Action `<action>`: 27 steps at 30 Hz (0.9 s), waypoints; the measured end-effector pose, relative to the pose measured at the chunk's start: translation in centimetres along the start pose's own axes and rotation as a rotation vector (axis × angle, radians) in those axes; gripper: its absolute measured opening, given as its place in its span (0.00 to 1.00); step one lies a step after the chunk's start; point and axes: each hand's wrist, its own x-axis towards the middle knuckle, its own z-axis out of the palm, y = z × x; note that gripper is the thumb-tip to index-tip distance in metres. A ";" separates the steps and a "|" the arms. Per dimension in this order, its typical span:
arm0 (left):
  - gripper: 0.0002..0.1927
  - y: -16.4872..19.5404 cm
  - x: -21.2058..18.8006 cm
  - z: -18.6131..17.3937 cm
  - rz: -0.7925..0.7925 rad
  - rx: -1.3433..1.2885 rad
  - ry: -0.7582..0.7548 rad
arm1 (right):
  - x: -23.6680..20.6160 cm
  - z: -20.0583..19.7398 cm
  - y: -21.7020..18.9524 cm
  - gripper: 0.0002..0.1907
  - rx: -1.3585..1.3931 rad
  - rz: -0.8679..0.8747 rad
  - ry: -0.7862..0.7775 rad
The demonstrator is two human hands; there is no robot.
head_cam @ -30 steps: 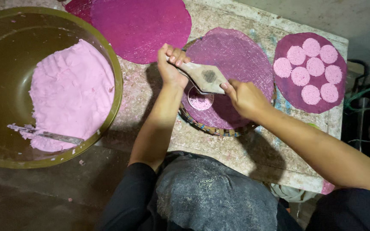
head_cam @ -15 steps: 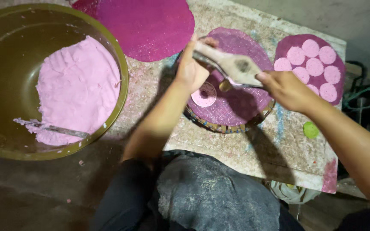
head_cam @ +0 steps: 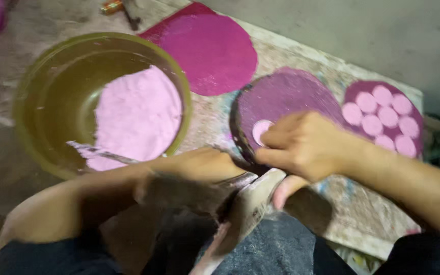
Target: The person sits at a workbench and uses a wooden hand press to mold pink paste into round discs. They press the tool into a large bowl of paste, eject the formed disc onto a round mesh tray, and repeat, filling trays with discs.
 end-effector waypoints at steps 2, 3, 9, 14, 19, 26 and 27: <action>0.19 -0.1 -3.1 0.4 -0.081 0.116 -0.011 | 2.5 2.4 -1.2 0.26 0.393 0.159 -0.134; 0.17 -0.3 -4.7 0.8 -0.195 0.200 -0.060 | 3.7 3.3 -1.5 0.26 0.474 0.155 -0.136; 0.09 -4.5 -14.8 1.8 -0.342 0.082 0.189 | 8.3 7.2 -0.4 0.26 0.724 0.085 -0.105; 0.19 -11.5 -23.1 -0.5 -0.182 -0.082 0.369 | 11.5 8.4 2.8 0.22 0.400 -0.037 -0.007; 0.20 -15.5 -30.7 -1.1 -0.081 -0.920 0.455 | 17.9 6.9 9.1 0.07 -0.741 -0.285 0.120; 0.09 -20.5 -31.1 3.0 -0.134 -0.765 1.107 | 27.9 14.9 10.7 0.18 -0.366 0.325 0.460; 0.09 -21.0 -31.8 2.8 -0.184 -0.553 1.218 | 29.5 17.6 10.1 0.33 -0.125 0.288 0.424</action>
